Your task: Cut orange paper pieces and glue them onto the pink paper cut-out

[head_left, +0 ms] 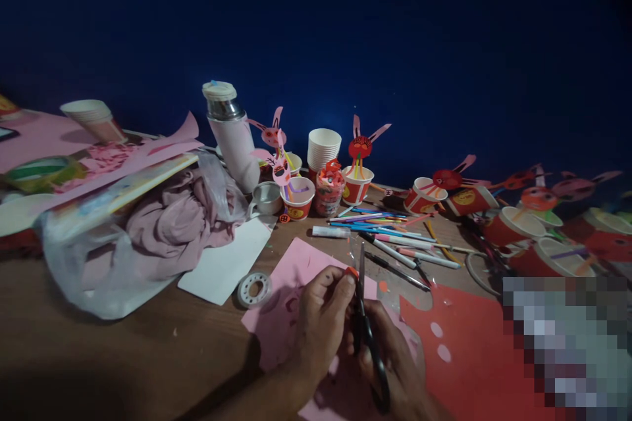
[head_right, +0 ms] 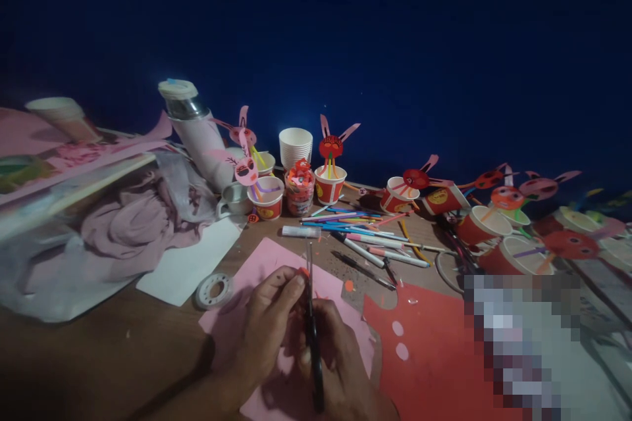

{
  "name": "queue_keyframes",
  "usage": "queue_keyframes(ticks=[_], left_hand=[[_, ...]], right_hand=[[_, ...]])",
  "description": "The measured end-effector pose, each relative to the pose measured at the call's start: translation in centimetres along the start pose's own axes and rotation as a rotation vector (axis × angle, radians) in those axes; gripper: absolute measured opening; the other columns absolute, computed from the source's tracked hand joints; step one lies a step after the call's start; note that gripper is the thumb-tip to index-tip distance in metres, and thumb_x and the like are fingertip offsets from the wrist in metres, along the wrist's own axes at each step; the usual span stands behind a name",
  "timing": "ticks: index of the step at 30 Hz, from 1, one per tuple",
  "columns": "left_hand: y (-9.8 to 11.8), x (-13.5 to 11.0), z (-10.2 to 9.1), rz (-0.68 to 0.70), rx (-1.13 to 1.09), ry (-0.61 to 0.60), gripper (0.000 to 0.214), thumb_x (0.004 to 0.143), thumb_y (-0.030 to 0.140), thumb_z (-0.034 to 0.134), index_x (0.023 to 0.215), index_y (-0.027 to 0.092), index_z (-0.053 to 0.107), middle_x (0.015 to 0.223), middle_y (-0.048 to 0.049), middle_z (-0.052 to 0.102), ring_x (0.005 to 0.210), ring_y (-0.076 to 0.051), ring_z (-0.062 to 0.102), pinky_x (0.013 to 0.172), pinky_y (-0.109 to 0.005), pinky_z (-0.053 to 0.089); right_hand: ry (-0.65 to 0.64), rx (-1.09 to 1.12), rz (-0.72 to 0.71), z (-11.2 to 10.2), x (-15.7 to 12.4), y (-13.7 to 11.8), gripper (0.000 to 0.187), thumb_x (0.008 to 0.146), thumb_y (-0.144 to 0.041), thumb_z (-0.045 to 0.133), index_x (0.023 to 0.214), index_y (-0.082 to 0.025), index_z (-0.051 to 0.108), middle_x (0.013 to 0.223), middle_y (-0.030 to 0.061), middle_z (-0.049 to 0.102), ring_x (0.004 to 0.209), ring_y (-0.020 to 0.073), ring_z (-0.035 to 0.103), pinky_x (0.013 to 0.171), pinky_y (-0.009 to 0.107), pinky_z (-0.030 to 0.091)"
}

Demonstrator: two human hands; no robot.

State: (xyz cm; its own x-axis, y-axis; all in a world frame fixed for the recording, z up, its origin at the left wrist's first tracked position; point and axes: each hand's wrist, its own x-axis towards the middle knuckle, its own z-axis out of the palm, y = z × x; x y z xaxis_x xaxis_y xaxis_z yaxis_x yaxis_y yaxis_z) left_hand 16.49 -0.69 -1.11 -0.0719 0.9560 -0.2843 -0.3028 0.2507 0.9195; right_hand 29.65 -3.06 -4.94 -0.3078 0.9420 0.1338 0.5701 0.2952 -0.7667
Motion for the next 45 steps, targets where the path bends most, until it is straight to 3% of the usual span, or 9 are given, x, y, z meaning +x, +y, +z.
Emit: queue_keyframes(ticks=[28, 35, 41, 45], left_hand=[[0.2, 0.1, -0.1, 0.016, -0.017, 0.027, 0.023, 0.072, 0.038, 0.057, 0.061, 0.019, 0.052, 0.055, 0.0046, 0.045, 0.051, -0.009, 0.039, 0.048, -0.018, 0.032], [0.3, 0.0, 0.1, -0.014, -0.080, 0.016, 0.024, 0.071, 0.038, 0.060, 0.061, 0.018, 0.051, 0.054, 0.0058, 0.044, 0.050, -0.008, 0.039, 0.048, -0.018, 0.031], [0.5, 0.0, 0.3, -0.015, -0.114, 0.009, 0.023, 0.068, 0.038, 0.062, 0.061, 0.018, 0.052, 0.053, 0.0056, 0.045, 0.049, -0.008, 0.041, 0.047, -0.018, 0.032], [0.3, 0.2, 0.1, -0.003, -0.110, 0.008, 0.025, 0.068, 0.039, 0.063, 0.061, 0.016, 0.053, 0.052, 0.0049, 0.047, 0.048, -0.008, 0.041, 0.047, -0.018, 0.033]], right_hand=[[0.037, 0.065, 0.031, 0.0, 0.1, -0.7, 0.037, 0.078, -0.053, 0.048, 0.101, -0.025, 0.055, 0.074, 0.0022, 0.060, 0.060, 0.0159, 0.055, 0.055, 0.024, 0.046], [0.060, 0.108, -0.005, 0.1, 0.1, -0.9, 0.033, 0.081, -0.049, 0.046, 0.100, -0.024, 0.054, 0.071, 0.0009, 0.059, 0.058, 0.0137, 0.053, 0.051, 0.021, 0.045], [0.045, 0.280, 0.011, -0.5, 0.7, -2.5, 0.032, 0.080, -0.049, 0.046, 0.093, -0.022, 0.056, 0.069, 0.0000, 0.058, 0.058, 0.0125, 0.053, 0.051, 0.019, 0.045], [0.071, 0.241, 0.000, -0.5, 0.6, -2.4, 0.030, 0.080, -0.047, 0.045, 0.090, -0.021, 0.056, 0.068, 0.0003, 0.057, 0.057, 0.0126, 0.053, 0.051, 0.020, 0.044]])
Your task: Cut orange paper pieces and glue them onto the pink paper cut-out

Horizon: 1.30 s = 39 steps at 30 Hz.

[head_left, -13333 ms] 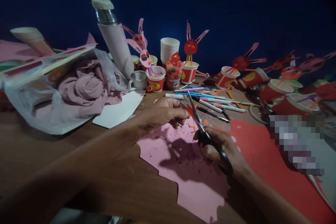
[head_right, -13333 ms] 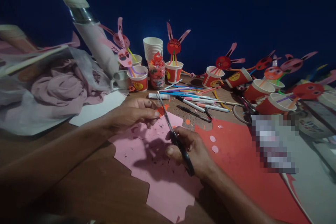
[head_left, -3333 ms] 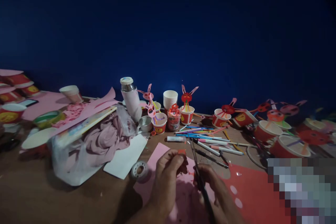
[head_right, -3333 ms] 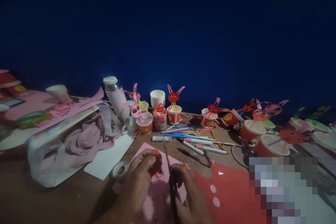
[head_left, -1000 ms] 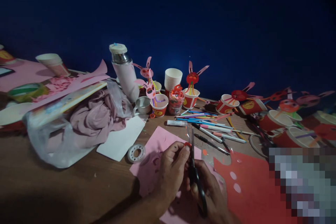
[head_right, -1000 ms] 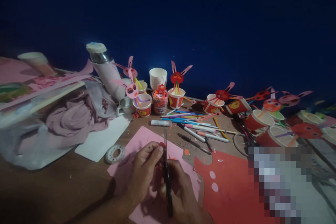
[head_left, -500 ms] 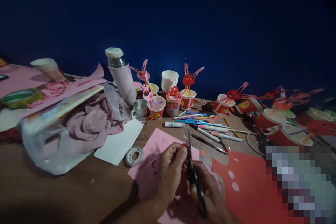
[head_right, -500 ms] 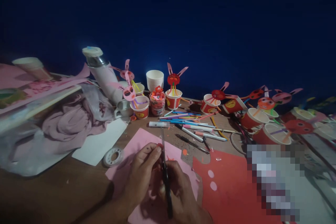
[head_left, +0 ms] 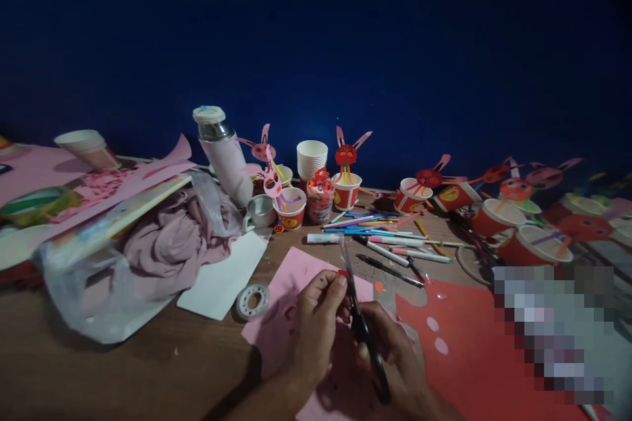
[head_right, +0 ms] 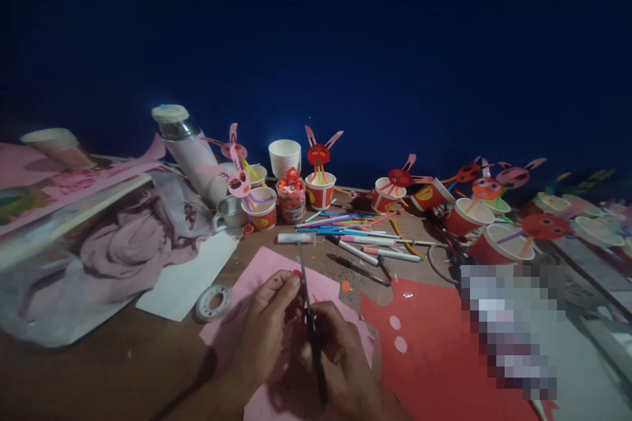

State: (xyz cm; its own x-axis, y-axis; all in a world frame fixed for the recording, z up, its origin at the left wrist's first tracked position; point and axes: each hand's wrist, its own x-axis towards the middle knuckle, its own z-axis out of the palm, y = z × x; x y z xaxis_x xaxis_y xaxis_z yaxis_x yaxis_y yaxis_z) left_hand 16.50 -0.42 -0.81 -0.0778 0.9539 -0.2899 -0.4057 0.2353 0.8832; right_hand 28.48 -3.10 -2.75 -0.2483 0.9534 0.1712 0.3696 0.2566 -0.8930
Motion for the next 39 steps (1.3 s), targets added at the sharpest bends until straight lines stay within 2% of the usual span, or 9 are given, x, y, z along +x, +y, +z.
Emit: queue_keyframes(ticks=[5, 11, 15, 22, 27, 32, 35, 39], left_hand=[[-0.3, 0.2, -0.4, -0.009, 0.009, 0.005, 0.023, 0.070, 0.038, 0.061, 0.063, 0.017, 0.057, 0.054, 0.0037, 0.051, 0.050, -0.009, 0.045, 0.049, -0.018, 0.035], [0.3, 0.0, -0.3, -0.012, 0.014, -0.075, 0.022, 0.072, 0.035, 0.057, 0.064, 0.014, 0.059, 0.057, 0.0011, 0.055, 0.048, -0.008, 0.044, 0.049, -0.020, 0.034], [0.5, -0.1, -0.2, -0.009, 0.021, -0.109, 0.024, 0.070, 0.036, 0.058, 0.063, 0.013, 0.057, 0.057, 0.0007, 0.055, 0.047, -0.008, 0.046, 0.049, -0.021, 0.034], [0.9, 0.1, -0.5, 0.031, -0.024, -0.105, 0.025, 0.070, 0.037, 0.062, 0.066, 0.012, 0.057, 0.057, 0.0018, 0.054, 0.048, -0.008, 0.045, 0.048, -0.020, 0.035], [2.5, 0.6, -1.4, 0.066, -0.154, -0.022, 0.025, 0.062, 0.034, 0.070, 0.066, 0.013, 0.058, 0.056, 0.0034, 0.053, 0.049, -0.007, 0.045, 0.046, -0.018, 0.036], [3.3, 0.7, -2.8, 0.130, -0.208, 0.068, 0.025, 0.059, 0.033, 0.071, 0.061, 0.014, 0.055, 0.054, 0.0050, 0.051, 0.047, -0.006, 0.042, 0.045, -0.018, 0.036], [2.9, 0.5, -3.3, 0.145, -0.071, 0.056, 0.023, 0.064, 0.033, 0.066, 0.059, 0.015, 0.053, 0.053, 0.0047, 0.050, 0.048, -0.006, 0.042, 0.047, -0.018, 0.035], [2.3, 0.4, -3.4, 0.157, 0.197, 0.003, 0.021, 0.069, 0.030, 0.060, 0.058, 0.014, 0.052, 0.050, 0.0039, 0.049, 0.047, -0.007, 0.041, 0.047, -0.018, 0.032]], right_hand=[[0.011, -0.088, 0.030, -0.9, 0.2, 1.3, 0.025, 0.076, -0.035, 0.052, 0.096, -0.020, 0.055, 0.074, 0.0017, 0.061, 0.063, 0.0146, 0.056, 0.057, 0.023, 0.045], [0.077, -0.129, 0.008, -3.2, 1.7, 1.5, 0.030, 0.078, -0.024, 0.048, 0.106, -0.018, 0.054, 0.079, 0.0024, 0.062, 0.067, 0.0142, 0.057, 0.061, 0.025, 0.047], [0.112, -0.274, -0.009, -4.8, 2.3, 1.7, 0.034, 0.076, -0.022, 0.048, 0.110, -0.017, 0.055, 0.083, 0.0040, 0.063, 0.070, 0.0154, 0.058, 0.064, 0.027, 0.047], [0.039, -0.571, -0.046, -7.0, 2.9, 1.9, 0.039, 0.076, -0.023, 0.051, 0.116, -0.019, 0.051, 0.095, 0.0064, 0.065, 0.079, 0.0182, 0.060, 0.065, 0.029, 0.047], [0.037, -0.672, -0.101, -6.1, 2.8, 1.5, 0.039, 0.074, -0.020, 0.055, 0.113, -0.020, 0.053, 0.105, 0.0083, 0.063, 0.094, 0.0222, 0.058, 0.074, 0.031, 0.044], [-0.166, -0.895, -0.106, -4.1, 3.0, -0.1, 0.026, 0.078, -0.023, 0.053, 0.103, -0.021, 0.057, 0.089, 0.0058, 0.065, 0.081, 0.0201, 0.059, 0.066, 0.028, 0.039], [-0.224, -0.946, -0.108, -3.0, 3.4, -0.7, 0.020, 0.076, -0.021, 0.054, 0.095, -0.019, 0.060, 0.084, 0.0061, 0.064, 0.075, 0.0202, 0.059, 0.062, 0.027, 0.037], [-0.283, -0.974, -0.126, -1.8, 4.8, -0.8, 0.018, 0.075, -0.017, 0.055, 0.091, -0.018, 0.060, 0.085, 0.0074, 0.063, 0.079, 0.0218, 0.057, 0.065, 0.028, 0.037]])
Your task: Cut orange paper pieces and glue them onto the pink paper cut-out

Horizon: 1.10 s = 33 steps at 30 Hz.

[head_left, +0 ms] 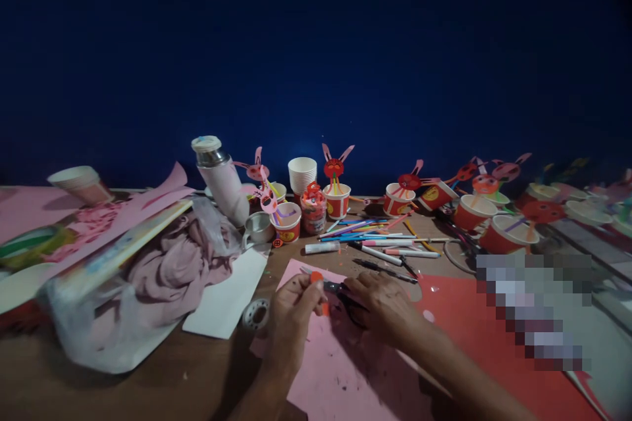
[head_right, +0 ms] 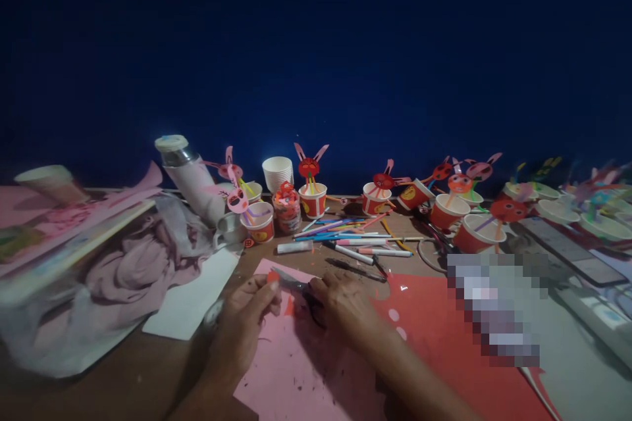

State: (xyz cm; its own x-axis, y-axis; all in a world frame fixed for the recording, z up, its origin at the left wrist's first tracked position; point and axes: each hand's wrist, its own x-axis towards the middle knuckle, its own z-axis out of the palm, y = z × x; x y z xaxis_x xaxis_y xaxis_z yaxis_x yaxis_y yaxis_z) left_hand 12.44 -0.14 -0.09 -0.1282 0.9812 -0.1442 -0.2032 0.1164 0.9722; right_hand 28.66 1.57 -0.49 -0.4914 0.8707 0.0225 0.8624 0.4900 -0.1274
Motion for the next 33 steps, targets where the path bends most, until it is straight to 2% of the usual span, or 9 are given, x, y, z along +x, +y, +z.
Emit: queue_keyframes(ticks=[6, 9, 14, 17, 21, 25, 30, 33], left_hand=[[-0.4, 0.2, -0.1, 0.008, 0.093, -0.126, 0.015, 0.069, 0.027, 0.056, 0.062, 0.015, 0.051, 0.052, 0.0051, 0.045, 0.049, -0.007, 0.039, 0.048, -0.018, 0.031], [-0.5, 0.0, -0.1, 0.008, 0.135, -0.179, 0.013, 0.070, 0.027, 0.054, 0.065, 0.015, 0.051, 0.054, 0.0052, 0.044, 0.049, -0.007, 0.037, 0.048, -0.018, 0.030], [-0.7, -0.2, 0.1, 0.035, 0.202, -0.236, 0.022, 0.076, 0.033, 0.050, 0.063, 0.015, 0.050, 0.055, 0.0039, 0.045, 0.051, -0.008, 0.039, 0.049, -0.019, 0.031], [-0.9, -0.3, 0.2, 0.033, 0.213, -0.282, 0.026, 0.077, 0.036, 0.050, 0.061, 0.015, 0.049, 0.056, 0.0025, 0.047, 0.052, -0.009, 0.041, 0.051, -0.020, 0.033], [-1.4, -0.4, 0.6, -0.036, 0.191, -0.323, 0.028, 0.077, 0.037, 0.050, 0.061, 0.015, 0.049, 0.056, 0.0021, 0.048, 0.052, -0.008, 0.041, 0.051, -0.020, 0.034], [-2.0, -0.7, 1.1, -0.135, 0.144, -0.346, 0.028, 0.075, 0.040, 0.052, 0.065, 0.014, 0.053, 0.057, 0.0018, 0.050, 0.051, -0.008, 0.041, 0.051, -0.020, 0.032], [-2.1, -1.1, 1.6, -0.244, 0.093, -0.337, 0.033, 0.067, 0.045, 0.061, 0.063, 0.014, 0.053, 0.055, 0.0023, 0.050, 0.048, -0.007, 0.040, 0.047, -0.019, 0.029], [-2.0, -1.2, 1.8, -0.285, 0.066, -0.299, 0.039, 0.065, 0.051, 0.061, 0.058, 0.014, 0.052, 0.054, 0.0015, 0.051, 0.047, -0.007, 0.041, 0.046, -0.019, 0.030]], right_hand=[[-0.048, 0.040, -0.062, 0.4, 1.9, 0.7, 0.025, 0.075, -0.022, 0.059, 0.100, -0.021, 0.058, 0.091, 0.0065, 0.060, 0.085, 0.0209, 0.056, 0.069, 0.028, 0.037], [-0.039, 0.085, -0.073, 0.8, 2.1, 1.3, 0.031, 0.075, -0.019, 0.058, 0.105, -0.022, 0.056, 0.094, 0.0060, 0.059, 0.086, 0.0207, 0.055, 0.070, 0.028, 0.038], [0.022, 0.212, -0.078, 1.1, 1.7, 1.4, 0.026, 0.074, -0.011, 0.055, 0.098, -0.021, 0.060, 0.092, 0.0057, 0.060, 0.087, 0.0197, 0.054, 0.072, 0.027, 0.040], [0.100, 0.318, -0.056, 0.6, 1.1, 1.3, 0.024, 0.082, -0.012, 0.048, 0.101, -0.020, 0.060, 0.097, 0.0064, 0.060, 0.090, 0.0175, 0.055, 0.075, 0.026, 0.041], [0.230, 0.506, -0.016, 0.0, -0.6, 1.0, 0.025, 0.090, -0.021, 0.040, 0.108, -0.020, 0.057, 0.096, 0.0052, 0.063, 0.086, 0.0139, 0.057, 0.073, 0.023, 0.044], [0.324, 0.837, 0.004, 0.0, -2.2, 0.1, 0.021, 0.087, -0.021, 0.047, 0.103, -0.021, 0.061, 0.095, 0.0038, 0.065, 0.087, 0.0146, 0.059, 0.075, 0.025, 0.045], [0.341, 0.862, 0.017, 0.4, -2.9, -0.5, 0.017, 0.084, -0.017, 0.051, 0.094, -0.021, 0.065, 0.082, 0.0025, 0.065, 0.075, 0.0135, 0.058, 0.066, 0.024, 0.044], [0.373, 0.859, 0.039, 0.7, -2.9, -0.5, 0.015, 0.082, -0.014, 0.052, 0.088, -0.020, 0.065, 0.080, 0.0023, 0.064, 0.074, 0.0131, 0.058, 0.066, 0.023, 0.044]])
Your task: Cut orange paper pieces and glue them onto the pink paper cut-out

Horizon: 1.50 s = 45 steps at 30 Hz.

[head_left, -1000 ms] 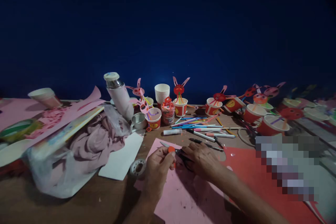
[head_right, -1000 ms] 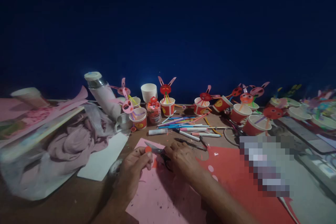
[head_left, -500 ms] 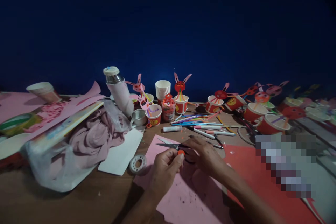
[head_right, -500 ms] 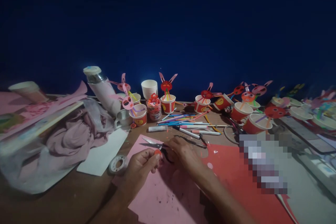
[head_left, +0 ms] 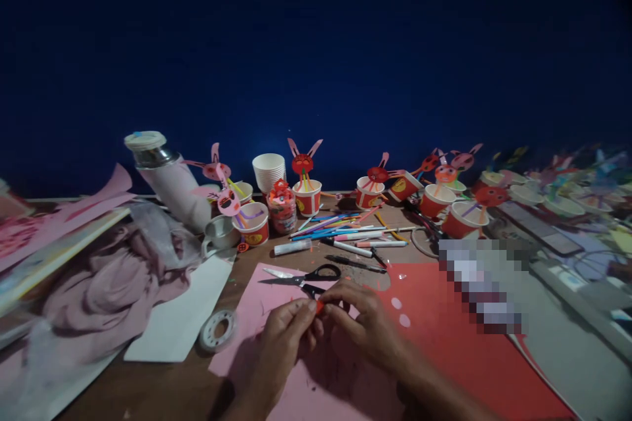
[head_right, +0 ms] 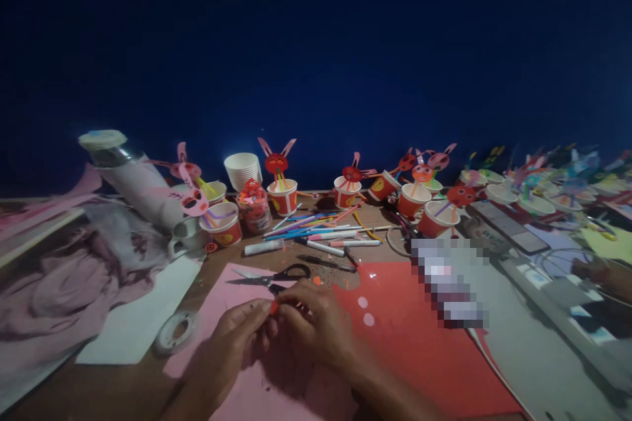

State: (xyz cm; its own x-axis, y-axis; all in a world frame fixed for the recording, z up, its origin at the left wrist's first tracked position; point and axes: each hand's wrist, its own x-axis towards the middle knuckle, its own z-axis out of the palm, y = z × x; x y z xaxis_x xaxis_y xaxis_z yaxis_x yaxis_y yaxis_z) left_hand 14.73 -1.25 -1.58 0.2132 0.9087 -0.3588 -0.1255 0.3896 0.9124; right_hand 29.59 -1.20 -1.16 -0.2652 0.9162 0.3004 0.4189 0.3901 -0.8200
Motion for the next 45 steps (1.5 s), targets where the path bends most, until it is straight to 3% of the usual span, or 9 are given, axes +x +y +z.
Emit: queue_keyframes(ticks=[8, 15, 20, 23, 28, 33, 41, 45], left_hand=[[-0.9, 0.3, -0.3, -0.115, -0.024, -0.052, 0.050, 0.056, 0.062, 0.065, 0.060, 0.014, 0.051, 0.052, 0.0032, 0.049, 0.040, -0.004, 0.037, 0.037, -0.016, 0.019], [-1.2, 0.2, -0.5, -0.097, -0.078, -0.103, 0.043, 0.060, 0.053, 0.068, 0.064, 0.013, 0.054, 0.054, 0.0023, 0.052, 0.044, -0.005, 0.041, 0.039, -0.016, 0.026], [-1.0, 0.1, 0.0, -0.090, -0.086, -0.113, 0.040, 0.060, 0.050, 0.070, 0.067, 0.012, 0.055, 0.055, 0.0030, 0.052, 0.045, -0.004, 0.042, 0.042, -0.015, 0.030], [-0.7, 0.1, 0.0, -0.078, -0.054, -0.123, 0.039, 0.066, 0.050, 0.064, 0.067, 0.013, 0.055, 0.056, 0.0028, 0.051, 0.043, -0.004, 0.040, 0.038, -0.015, 0.024], [0.8, -0.4, -1.4, 0.096, -0.074, -0.014, 0.032, 0.068, 0.043, 0.064, 0.075, 0.012, 0.060, 0.060, 0.0010, 0.054, 0.050, -0.007, 0.045, 0.047, -0.018, 0.035], [1.6, -0.7, -3.2, 0.144, 0.006, 0.062, 0.026, 0.070, 0.039, 0.062, 0.072, 0.013, 0.059, 0.059, 0.0008, 0.055, 0.049, -0.007, 0.045, 0.048, -0.018, 0.035], [1.9, 0.9, -1.5, 0.196, 0.334, -0.057, 0.017, 0.073, 0.032, 0.056, 0.071, 0.016, 0.063, 0.054, 0.0018, 0.053, 0.048, -0.010, 0.045, 0.048, -0.020, 0.039], [1.6, 1.5, -1.4, 0.381, 0.524, -0.008, 0.015, 0.076, 0.027, 0.054, 0.080, 0.020, 0.066, 0.069, -0.0024, 0.063, 0.065, -0.016, 0.057, 0.062, -0.024, 0.045]], right_hand=[[0.085, -0.003, -0.010, 0.7, -0.5, 0.9, 0.013, 0.078, -0.011, 0.052, 0.078, -0.019, 0.062, 0.074, 0.0012, 0.062, 0.071, 0.0128, 0.057, 0.064, 0.024, 0.043], [0.079, 0.044, -0.060, 0.6, -0.8, 0.6, 0.015, 0.080, -0.014, 0.052, 0.088, -0.019, 0.063, 0.079, 0.0025, 0.063, 0.074, 0.0127, 0.057, 0.066, 0.024, 0.044], [0.116, 0.076, -0.078, 0.6, -0.8, 0.5, 0.014, 0.079, -0.014, 0.052, 0.081, -0.020, 0.065, 0.076, 0.0023, 0.064, 0.074, 0.0137, 0.057, 0.067, 0.025, 0.045], [0.145, 0.111, -0.045, 0.2, -0.7, 0.7, 0.012, 0.079, -0.016, 0.052, 0.076, -0.019, 0.063, 0.074, 0.0022, 0.062, 0.073, 0.0141, 0.057, 0.068, 0.027, 0.045], [0.244, 0.190, 0.133, -1.1, -0.1, 1.5, 0.012, 0.082, -0.024, 0.050, 0.076, -0.018, 0.059, 0.075, 0.0026, 0.062, 0.071, 0.0144, 0.057, 0.066, 0.027, 0.044], [0.233, 0.279, 0.266, -1.4, 0.3, 2.0, 0.013, 0.079, -0.028, 0.053, 0.077, -0.017, 0.059, 0.068, 0.0010, 0.061, 0.064, 0.0131, 0.058, 0.063, 0.026, 0.045], [0.219, 0.380, 0.322, -1.0, 0.6, 2.1, 0.021, 0.077, -0.030, 0.052, 0.092, -0.017, 0.059, 0.068, 0.0007, 0.061, 0.062, 0.0127, 0.059, 0.059, 0.025, 0.048], [0.214, 0.405, 0.328, -0.6, 0.4, 2.2, 0.020, 0.078, -0.028, 0.050, 0.093, -0.018, 0.058, 0.070, 0.0004, 0.062, 0.063, 0.0122, 0.059, 0.058, 0.024, 0.048]])
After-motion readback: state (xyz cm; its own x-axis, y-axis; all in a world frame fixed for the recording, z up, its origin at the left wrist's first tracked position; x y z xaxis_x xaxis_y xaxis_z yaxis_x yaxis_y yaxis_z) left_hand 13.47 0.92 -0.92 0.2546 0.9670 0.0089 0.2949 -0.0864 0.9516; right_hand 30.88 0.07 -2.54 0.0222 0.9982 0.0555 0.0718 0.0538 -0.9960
